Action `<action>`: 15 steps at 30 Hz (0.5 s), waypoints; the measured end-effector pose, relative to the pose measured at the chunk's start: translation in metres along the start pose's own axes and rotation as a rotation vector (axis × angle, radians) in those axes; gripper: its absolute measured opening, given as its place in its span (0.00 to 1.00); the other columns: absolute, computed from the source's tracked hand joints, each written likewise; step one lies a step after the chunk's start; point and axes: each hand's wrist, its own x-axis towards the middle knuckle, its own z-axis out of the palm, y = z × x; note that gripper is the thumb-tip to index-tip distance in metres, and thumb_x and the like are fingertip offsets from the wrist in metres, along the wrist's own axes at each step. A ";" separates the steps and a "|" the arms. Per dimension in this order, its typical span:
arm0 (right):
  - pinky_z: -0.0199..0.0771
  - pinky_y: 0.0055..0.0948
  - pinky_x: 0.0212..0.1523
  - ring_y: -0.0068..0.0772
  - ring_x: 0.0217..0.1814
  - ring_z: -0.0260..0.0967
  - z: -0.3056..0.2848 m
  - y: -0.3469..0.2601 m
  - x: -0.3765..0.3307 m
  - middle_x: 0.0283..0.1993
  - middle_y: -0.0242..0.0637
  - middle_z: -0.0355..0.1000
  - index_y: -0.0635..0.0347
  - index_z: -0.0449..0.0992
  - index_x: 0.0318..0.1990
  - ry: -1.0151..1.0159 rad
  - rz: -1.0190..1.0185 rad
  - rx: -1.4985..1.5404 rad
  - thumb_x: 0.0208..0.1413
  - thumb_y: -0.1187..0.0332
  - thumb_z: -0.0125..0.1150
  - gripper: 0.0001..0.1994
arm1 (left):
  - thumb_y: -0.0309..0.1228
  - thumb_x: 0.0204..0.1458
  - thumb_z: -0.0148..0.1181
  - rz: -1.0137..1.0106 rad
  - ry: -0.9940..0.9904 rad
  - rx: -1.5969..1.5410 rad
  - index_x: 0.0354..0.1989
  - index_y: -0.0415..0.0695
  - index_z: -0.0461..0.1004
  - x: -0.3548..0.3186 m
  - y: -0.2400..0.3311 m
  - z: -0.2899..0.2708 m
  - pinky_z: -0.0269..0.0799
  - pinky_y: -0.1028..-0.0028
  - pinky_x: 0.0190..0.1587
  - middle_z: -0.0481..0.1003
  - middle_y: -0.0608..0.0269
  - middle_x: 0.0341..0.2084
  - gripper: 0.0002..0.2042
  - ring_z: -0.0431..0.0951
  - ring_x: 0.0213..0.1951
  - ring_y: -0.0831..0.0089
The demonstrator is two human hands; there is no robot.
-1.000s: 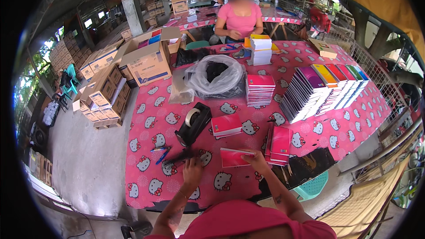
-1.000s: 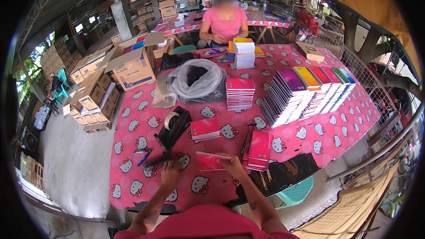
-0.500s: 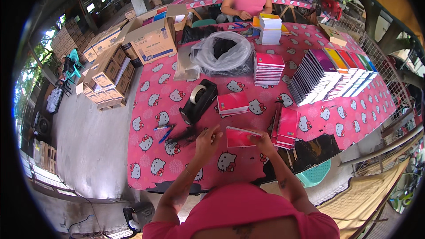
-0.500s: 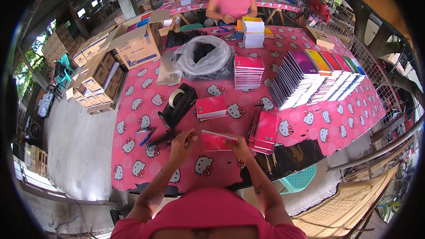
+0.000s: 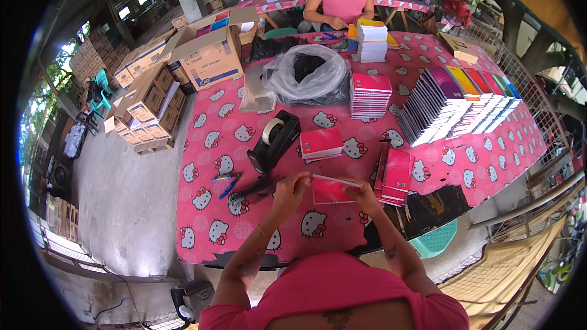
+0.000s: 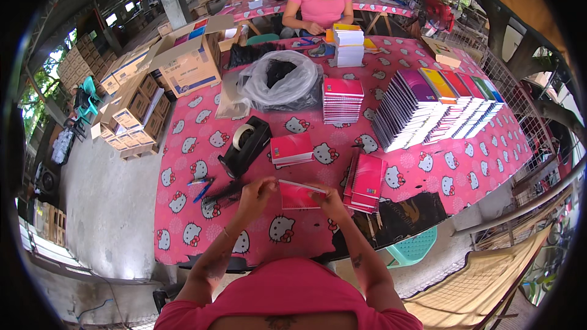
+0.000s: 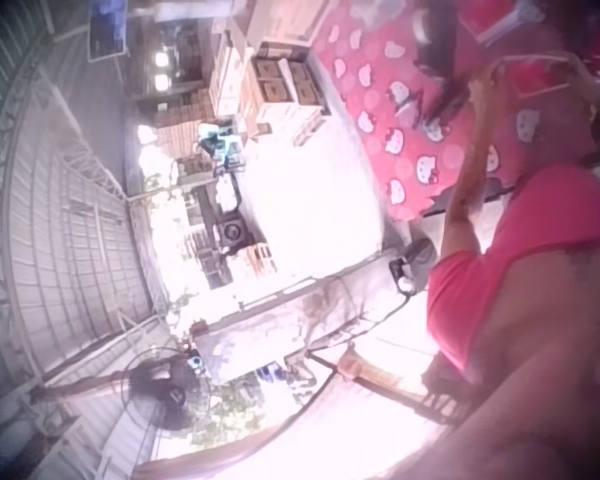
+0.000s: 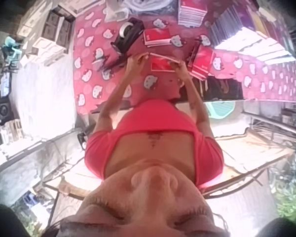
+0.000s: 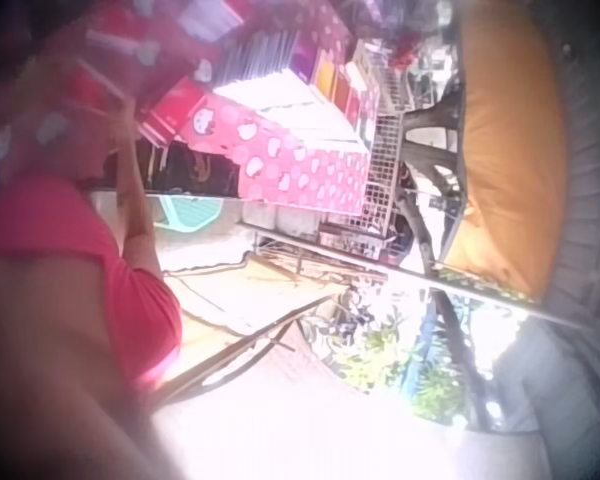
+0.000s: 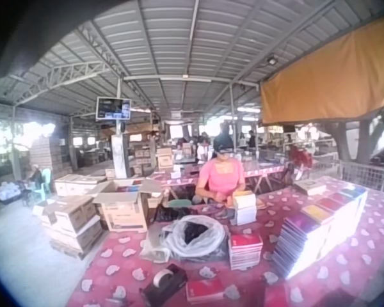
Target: The person places a clear plastic sheet into the cover of a pink notebook and then places the notebook into a stack.
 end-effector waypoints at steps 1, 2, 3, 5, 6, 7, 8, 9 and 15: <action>0.66 0.25 0.57 0.20 0.53 0.69 0.001 -0.001 0.000 0.49 0.33 0.78 0.63 0.78 0.53 0.003 -0.004 0.004 0.59 0.74 0.62 0.14 | 0.25 0.57 0.59 -0.062 -0.013 -0.058 0.40 0.39 0.78 0.000 0.000 0.000 0.72 0.73 0.30 0.80 0.56 0.30 0.05 0.78 0.26 0.68; 0.66 0.25 0.57 0.20 0.53 0.69 0.001 -0.002 0.001 0.49 0.33 0.78 0.63 0.78 0.53 0.003 -0.007 -0.002 0.59 0.74 0.62 0.14 | 0.25 0.58 0.59 -0.124 -0.026 -0.116 0.40 0.39 0.78 0.001 0.001 0.000 0.72 0.73 0.30 0.80 0.56 0.29 0.05 0.79 0.26 0.70; 0.66 0.25 0.57 0.20 0.53 0.69 0.001 -0.003 0.000 0.49 0.33 0.78 0.63 0.78 0.53 0.004 -0.010 -0.007 0.59 0.74 0.62 0.14 | 0.25 0.58 0.59 -0.104 -0.028 -0.124 0.40 0.39 0.77 0.001 0.000 0.000 0.72 0.74 0.30 0.80 0.57 0.28 0.05 0.79 0.26 0.71; 0.66 0.25 0.57 0.20 0.53 0.69 0.001 -0.003 0.001 0.50 0.33 0.78 0.63 0.78 0.53 0.004 -0.007 -0.013 0.59 0.74 0.62 0.15 | 0.25 0.58 0.59 -0.063 -0.032 -0.139 0.39 0.39 0.76 0.003 0.000 0.000 0.72 0.75 0.31 0.80 0.57 0.26 0.04 0.79 0.27 0.74; 0.66 0.24 0.57 0.20 0.53 0.69 0.001 -0.004 0.001 0.50 0.33 0.78 0.63 0.78 0.53 0.004 -0.001 -0.013 0.59 0.74 0.62 0.15 | 0.25 0.58 0.59 -0.070 -0.055 -0.116 0.39 0.39 0.76 0.003 0.000 -0.001 0.72 0.75 0.31 0.80 0.58 0.26 0.05 0.79 0.27 0.74; 0.66 0.24 0.57 0.20 0.53 0.69 0.001 -0.003 0.000 0.50 0.33 0.78 0.63 0.78 0.53 0.004 0.006 -0.013 0.59 0.74 0.63 0.15 | 0.25 0.58 0.59 -0.078 -0.078 -0.093 0.40 0.39 0.76 0.004 0.001 -0.003 0.72 0.75 0.31 0.80 0.58 0.26 0.05 0.79 0.27 0.75; 0.66 0.24 0.56 0.19 0.52 0.69 0.000 -0.003 0.000 0.49 0.32 0.78 0.63 0.78 0.53 0.010 0.001 -0.011 0.59 0.74 0.63 0.15 | 0.25 0.57 0.59 -0.085 -0.102 -0.071 0.40 0.39 0.76 0.005 0.002 -0.004 0.72 0.75 0.31 0.80 0.59 0.26 0.05 0.79 0.28 0.76; 0.66 0.24 0.56 0.19 0.52 0.68 -0.001 -0.003 0.000 0.49 0.31 0.78 0.63 0.78 0.53 0.016 -0.004 -0.009 0.58 0.74 0.63 0.15 | 0.26 0.57 0.60 -0.075 -0.098 -0.069 0.40 0.39 0.76 0.006 0.001 -0.003 0.72 0.74 0.31 0.80 0.59 0.27 0.05 0.79 0.28 0.75; 0.67 0.24 0.55 0.18 0.51 0.68 -0.001 -0.007 -0.001 0.47 0.30 0.78 0.62 0.77 0.53 -0.017 0.075 -0.043 0.59 0.73 0.62 0.15 | 0.34 0.56 0.63 0.043 -0.085 0.099 0.42 0.43 0.77 0.013 -0.023 0.001 0.74 0.68 0.31 0.79 0.57 0.30 0.10 0.80 0.28 0.62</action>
